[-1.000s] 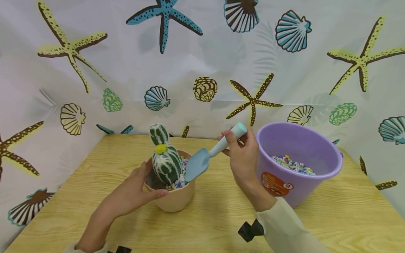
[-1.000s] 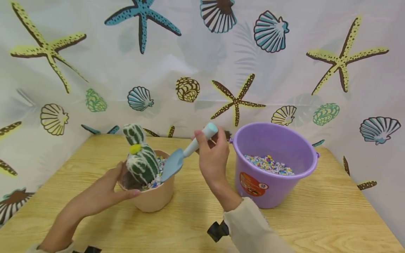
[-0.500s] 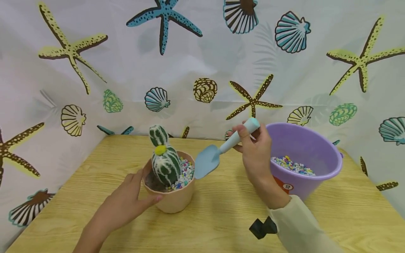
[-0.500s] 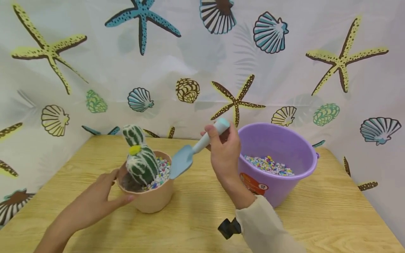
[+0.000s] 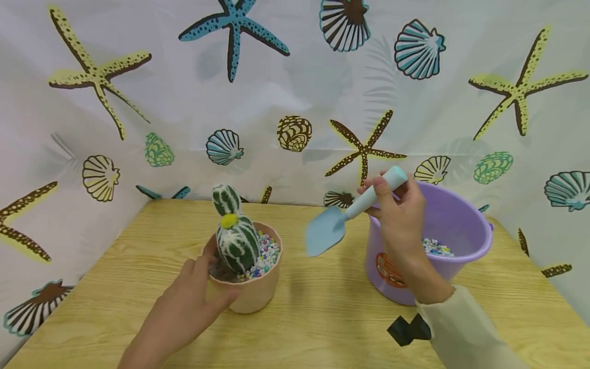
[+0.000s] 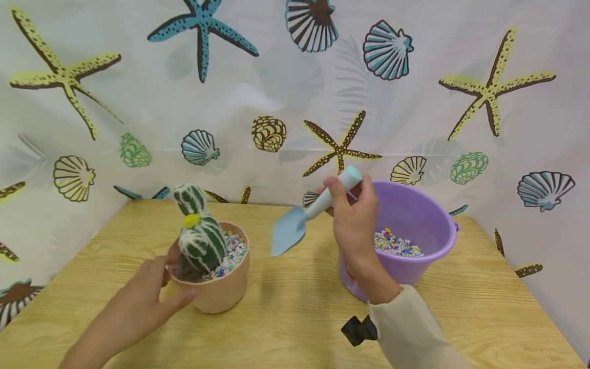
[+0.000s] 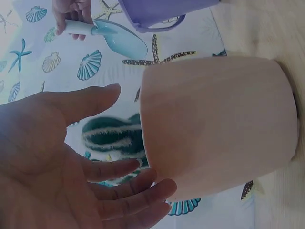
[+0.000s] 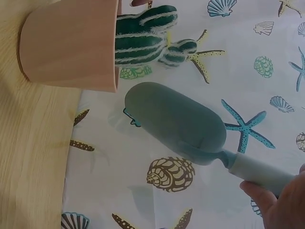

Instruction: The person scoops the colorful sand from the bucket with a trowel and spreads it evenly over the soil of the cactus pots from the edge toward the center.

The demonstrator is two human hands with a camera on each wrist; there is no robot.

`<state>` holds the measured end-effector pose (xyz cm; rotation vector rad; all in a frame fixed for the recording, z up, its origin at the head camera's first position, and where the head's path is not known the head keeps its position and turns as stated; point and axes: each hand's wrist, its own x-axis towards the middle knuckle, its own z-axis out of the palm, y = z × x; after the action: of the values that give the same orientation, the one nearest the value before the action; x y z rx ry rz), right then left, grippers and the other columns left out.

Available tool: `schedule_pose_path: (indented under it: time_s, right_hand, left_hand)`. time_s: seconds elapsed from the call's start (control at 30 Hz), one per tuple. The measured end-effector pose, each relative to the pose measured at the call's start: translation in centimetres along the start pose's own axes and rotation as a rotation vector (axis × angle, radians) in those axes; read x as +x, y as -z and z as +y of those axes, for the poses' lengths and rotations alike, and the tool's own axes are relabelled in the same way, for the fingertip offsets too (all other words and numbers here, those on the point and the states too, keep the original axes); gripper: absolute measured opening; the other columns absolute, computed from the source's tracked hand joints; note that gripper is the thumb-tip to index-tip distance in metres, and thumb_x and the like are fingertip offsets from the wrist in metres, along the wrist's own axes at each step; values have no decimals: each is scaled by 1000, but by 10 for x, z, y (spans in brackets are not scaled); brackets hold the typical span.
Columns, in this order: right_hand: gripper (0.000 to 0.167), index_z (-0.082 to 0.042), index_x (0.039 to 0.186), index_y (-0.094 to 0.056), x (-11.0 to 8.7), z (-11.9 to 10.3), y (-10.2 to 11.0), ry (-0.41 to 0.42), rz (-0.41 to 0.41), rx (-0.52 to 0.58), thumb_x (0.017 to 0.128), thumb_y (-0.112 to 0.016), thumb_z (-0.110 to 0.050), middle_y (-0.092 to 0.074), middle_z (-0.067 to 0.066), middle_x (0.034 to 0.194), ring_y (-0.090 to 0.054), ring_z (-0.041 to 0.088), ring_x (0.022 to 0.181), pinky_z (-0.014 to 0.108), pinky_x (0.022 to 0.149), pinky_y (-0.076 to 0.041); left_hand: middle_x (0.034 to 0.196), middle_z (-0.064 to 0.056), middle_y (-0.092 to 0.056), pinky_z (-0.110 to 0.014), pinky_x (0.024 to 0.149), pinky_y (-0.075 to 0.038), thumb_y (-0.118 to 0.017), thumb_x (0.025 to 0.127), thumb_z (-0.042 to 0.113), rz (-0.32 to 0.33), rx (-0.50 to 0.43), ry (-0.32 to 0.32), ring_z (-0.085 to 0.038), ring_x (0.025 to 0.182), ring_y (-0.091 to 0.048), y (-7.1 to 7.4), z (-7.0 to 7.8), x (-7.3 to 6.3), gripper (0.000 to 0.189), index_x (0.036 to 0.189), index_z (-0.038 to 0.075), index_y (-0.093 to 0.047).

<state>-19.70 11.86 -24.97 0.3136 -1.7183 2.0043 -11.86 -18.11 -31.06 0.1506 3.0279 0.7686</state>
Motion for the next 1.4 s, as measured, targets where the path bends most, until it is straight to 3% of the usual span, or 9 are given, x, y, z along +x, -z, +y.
schedule_pose_path:
  time_s: [0.1, 0.23, 0.33, 0.5, 0.67, 0.73, 0.83, 1.1, 1.4]
  right_hand:
    - [11, -6, 105, -49, 2, -3, 5, -12, 14, -12, 97, -52, -14, -64, 3, 91, -70, 14, 84, 32, 73, -58]
    - [17, -4, 107, -49, 3, -8, 10, -18, 23, -12, 97, -53, -17, -63, 2, 91, -70, 13, 83, 31, 73, -58]
    - [16, -5, 106, -49, 5, -10, 14, -13, 31, -4, 97, -53, -17, -63, 2, 90, -70, 13, 81, 31, 71, -58]
    - [11, -9, 103, -50, 7, -13, 20, -9, 41, 3, 98, -52, -18, -62, 3, 91, -70, 12, 80, 31, 70, -58]
    - [13, -6, 103, -50, 10, -16, 26, -18, 56, 14, 97, -53, -18, -62, 5, 91, -70, 13, 78, 31, 71, -58]
    - [15, -5, 103, -49, 11, -17, 29, -25, 65, 20, 97, -54, -18, -62, 6, 91, -71, 13, 78, 31, 71, -58]
    - [17, -4, 101, -50, 12, -19, 34, -26, 75, 19, 96, -55, -20, -62, 6, 91, -71, 14, 78, 30, 70, -58]
    - [13, -5, 99, -50, 21, -23, 48, -9, 111, 72, 97, -53, -17, -63, 6, 88, -71, 14, 76, 29, 68, -58]
    - [18, -4, 102, -45, 34, -28, 77, -14, 142, 174, 95, -54, -18, -64, 9, 87, -71, 17, 76, 31, 65, -58]
  left_hand:
    - [127, -24, -48, -51, 74, -51, -62, 88, 51, 30, -10, -42, -38, 108, -57, -2, 6, -3, 92, 150, 5, -12]
    - [130, -23, -47, -49, 73, -51, -65, 88, 44, 35, -2, -51, -35, 109, -58, -7, 15, -7, 81, 145, 5, -23]
    - [124, -19, -49, -43, 70, -51, -67, 87, 42, 27, 23, -66, -29, 103, -59, -12, 24, -7, 65, 132, 2, -41]
    - [113, -10, -52, -30, 63, -46, -71, 85, 36, 35, 9, -120, -16, 85, -53, -19, 38, -6, 60, 130, 4, -46]
    - [122, -12, -55, -37, 76, -52, -70, 87, 34, 11, -77, -136, -22, 101, -59, -23, 52, -5, 61, 133, 3, -45]
    - [127, -13, -55, -43, 84, -51, -69, 87, 34, -5, -108, -138, -27, 114, -56, -24, 57, -4, 60, 134, 4, -44]
    - [132, -14, -55, -48, 90, -49, -67, 88, 36, -32, -128, -141, -29, 120, -54, -26, 65, -1, 62, 136, 6, -43]
    - [116, -12, -64, -45, 84, -51, -67, 88, 37, -49, -103, -164, -27, 111, -60, -33, 82, 7, 61, 136, 7, -41]
    - [126, -17, -56, -45, 86, -50, -65, 90, 33, -82, -126, -277, -30, 113, -56, -46, 98, 25, 62, 137, 0, -40]
